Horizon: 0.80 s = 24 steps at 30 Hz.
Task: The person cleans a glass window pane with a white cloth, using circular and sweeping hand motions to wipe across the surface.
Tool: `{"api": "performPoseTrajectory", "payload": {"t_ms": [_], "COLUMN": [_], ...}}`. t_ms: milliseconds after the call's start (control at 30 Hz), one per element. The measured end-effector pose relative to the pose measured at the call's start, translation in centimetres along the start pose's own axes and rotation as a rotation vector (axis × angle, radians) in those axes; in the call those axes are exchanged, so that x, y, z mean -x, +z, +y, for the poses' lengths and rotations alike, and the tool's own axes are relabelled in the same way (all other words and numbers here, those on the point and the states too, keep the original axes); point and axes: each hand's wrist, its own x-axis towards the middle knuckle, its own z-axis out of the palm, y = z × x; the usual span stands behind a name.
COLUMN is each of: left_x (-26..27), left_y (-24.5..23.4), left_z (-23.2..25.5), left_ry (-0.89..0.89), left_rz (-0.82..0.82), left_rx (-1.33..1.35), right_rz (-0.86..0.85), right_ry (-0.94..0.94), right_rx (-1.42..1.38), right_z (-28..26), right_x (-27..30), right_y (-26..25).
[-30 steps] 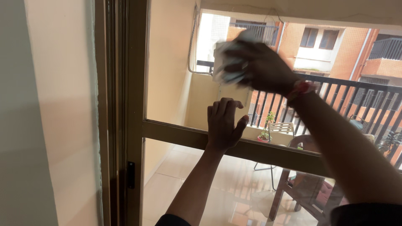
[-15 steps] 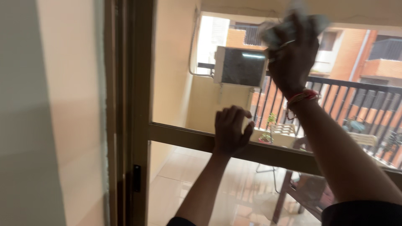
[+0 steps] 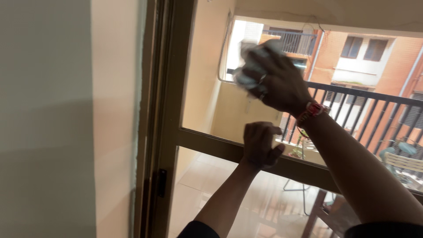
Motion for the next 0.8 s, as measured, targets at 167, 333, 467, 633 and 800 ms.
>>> {"api": "performPoseTrajectory", "payload": {"t_ms": [167,333,467,633,800], "left_x": [-0.5,-0.6,-0.3,0.7,0.7], "left_y": [-4.0,-7.2,-7.1,-7.6,-7.6], "left_z": [-1.8,-5.7,-7.0,-7.2,-6.9], "left_ry": [0.055,-0.398,-0.546,-0.455,-0.483], "left_rz": [-0.158,0.232,0.397,0.414,0.38], "left_rx": [0.009,-0.201,-0.188,-0.139,-0.099], "right_rz": [0.126,0.023,-0.109,-0.2,-0.329], "right_ry": [0.446,0.434,0.273,0.039,-0.097], "right_rx": [0.171,0.153,0.132,-0.077,-0.234], "right_z": [-0.4,-3.2,-7.0,-9.5,-8.4], "right_x": [0.0,-1.9,-2.5,0.2,3.0], "right_y": [-0.3,3.1,5.1,4.1,1.6]}}
